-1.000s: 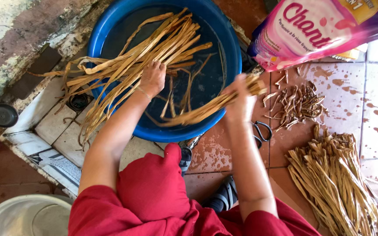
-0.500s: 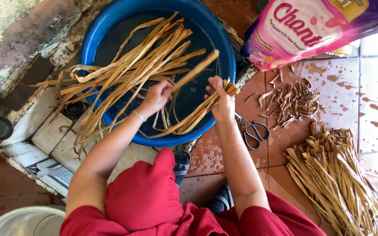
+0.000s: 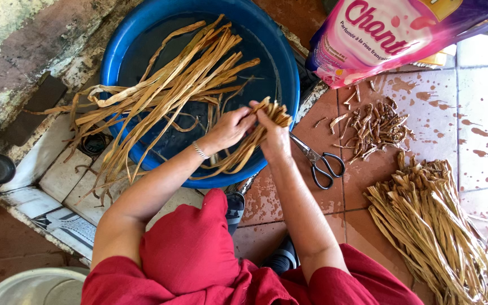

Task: The person sits on a tiled floor and processes dried plant strips. They pull apart the strips by hand, occasionally using scissors to trim the ends, and place the processed material into a blue basin.

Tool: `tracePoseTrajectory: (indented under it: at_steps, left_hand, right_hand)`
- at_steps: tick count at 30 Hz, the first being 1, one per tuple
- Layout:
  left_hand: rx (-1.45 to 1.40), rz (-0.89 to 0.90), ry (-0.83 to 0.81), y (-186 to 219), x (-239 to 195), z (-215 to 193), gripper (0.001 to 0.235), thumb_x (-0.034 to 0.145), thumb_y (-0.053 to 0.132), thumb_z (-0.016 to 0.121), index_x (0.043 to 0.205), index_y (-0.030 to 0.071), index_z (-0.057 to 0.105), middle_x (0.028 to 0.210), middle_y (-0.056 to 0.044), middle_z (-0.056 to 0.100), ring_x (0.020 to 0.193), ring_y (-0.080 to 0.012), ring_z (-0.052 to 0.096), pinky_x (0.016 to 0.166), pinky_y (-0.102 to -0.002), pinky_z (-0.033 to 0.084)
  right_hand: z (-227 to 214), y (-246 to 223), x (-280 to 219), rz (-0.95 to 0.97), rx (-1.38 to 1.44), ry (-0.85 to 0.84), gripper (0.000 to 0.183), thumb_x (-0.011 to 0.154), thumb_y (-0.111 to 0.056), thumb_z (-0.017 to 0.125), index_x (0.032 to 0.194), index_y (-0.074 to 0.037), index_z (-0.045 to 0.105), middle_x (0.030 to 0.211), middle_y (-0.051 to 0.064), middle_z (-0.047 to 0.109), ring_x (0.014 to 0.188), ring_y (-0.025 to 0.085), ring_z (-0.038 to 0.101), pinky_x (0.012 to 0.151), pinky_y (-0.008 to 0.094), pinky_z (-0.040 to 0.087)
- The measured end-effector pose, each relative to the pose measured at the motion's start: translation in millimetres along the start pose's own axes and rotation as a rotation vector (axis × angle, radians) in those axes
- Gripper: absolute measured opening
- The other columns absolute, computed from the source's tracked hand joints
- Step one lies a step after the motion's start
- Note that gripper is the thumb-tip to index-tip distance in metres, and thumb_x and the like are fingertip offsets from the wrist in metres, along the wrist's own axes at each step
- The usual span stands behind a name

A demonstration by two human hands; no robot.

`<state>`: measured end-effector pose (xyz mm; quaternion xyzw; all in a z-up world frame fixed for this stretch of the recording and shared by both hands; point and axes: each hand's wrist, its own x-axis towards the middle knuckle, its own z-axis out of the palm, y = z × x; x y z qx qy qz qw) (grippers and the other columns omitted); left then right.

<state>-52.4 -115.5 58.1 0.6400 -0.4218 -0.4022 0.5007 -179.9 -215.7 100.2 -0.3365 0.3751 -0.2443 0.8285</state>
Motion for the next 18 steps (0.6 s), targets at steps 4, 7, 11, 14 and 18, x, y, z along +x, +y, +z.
tracePoseTrajectory:
  at_steps: [4, 7, 11, 14, 18]
  left_hand:
    - [0.207, 0.160, 0.129, 13.8, 9.1, 7.2, 0.021, 0.105, 0.018, 0.056, 0.110, 0.000, 0.066, 0.073, -0.019, 0.068, 0.063, -0.0324, 0.068, 0.057, -0.042, 0.053]
    - [0.281, 0.219, 0.085, 26.9, 7.8, 7.8, 0.019, 0.105, 0.018, 0.055, 0.098, 0.002, 0.061, 0.070, -0.019, 0.067, 0.061, -0.0347, 0.070, 0.057, -0.042, 0.056]
    - [0.431, 0.219, 0.149, 51.5, -2.1, 10.3, 0.018, 0.102, 0.018, 0.058, 0.099, 0.001, 0.059, 0.069, -0.023, 0.067, 0.064, -0.0443, 0.068, 0.056, -0.054, 0.052]
    - [0.487, 0.254, 0.128, 59.1, -10.7, 8.8, 0.021, 0.105, 0.020, 0.057, 0.094, 0.002, 0.054, 0.071, -0.022, 0.068, 0.065, -0.0443, 0.068, 0.059, -0.055, 0.053]
    - [0.482, 0.230, 0.059, 59.6, -20.6, 5.6, 0.017, 0.104, 0.017, 0.054, 0.097, 0.002, 0.053, 0.069, -0.022, 0.066, 0.064, -0.0428, 0.068, 0.058, -0.054, 0.054]
  right_hand:
    - [6.2, 3.8, -4.8, -0.078, 0.062, -0.119, 0.027, 0.105, -0.014, 0.056, 0.127, 0.000, 0.064, 0.134, 0.015, 0.067, 0.120, 0.022, 0.066, 0.106, 0.038, 0.053]
    - [1.7, 8.7, -2.7, -0.109, 0.076, -0.131, 0.024, 0.107, -0.016, 0.056, 0.119, 0.002, 0.064, 0.130, 0.017, 0.071, 0.116, 0.024, 0.067, 0.106, 0.040, 0.053]
    - [-2.9, 5.4, 3.2, -0.147, 0.074, -0.013, 0.016, 0.105, -0.012, 0.057, 0.110, 0.001, 0.064, 0.113, 0.019, 0.074, 0.107, 0.028, 0.070, 0.101, 0.044, 0.056]
    - [-3.8, -11.2, 10.8, -0.185, 0.035, 0.026, 0.020, 0.107, -0.015, 0.054, 0.104, 0.001, 0.065, 0.106, 0.018, 0.074, 0.099, 0.029, 0.072, 0.096, 0.045, 0.057]
    - [-22.7, -69.2, 14.5, -0.266, -0.085, 0.055, 0.030, 0.108, -0.025, 0.046, 0.097, -0.004, 0.063, 0.098, 0.014, 0.073, 0.083, 0.028, 0.072, 0.083, 0.048, 0.061]
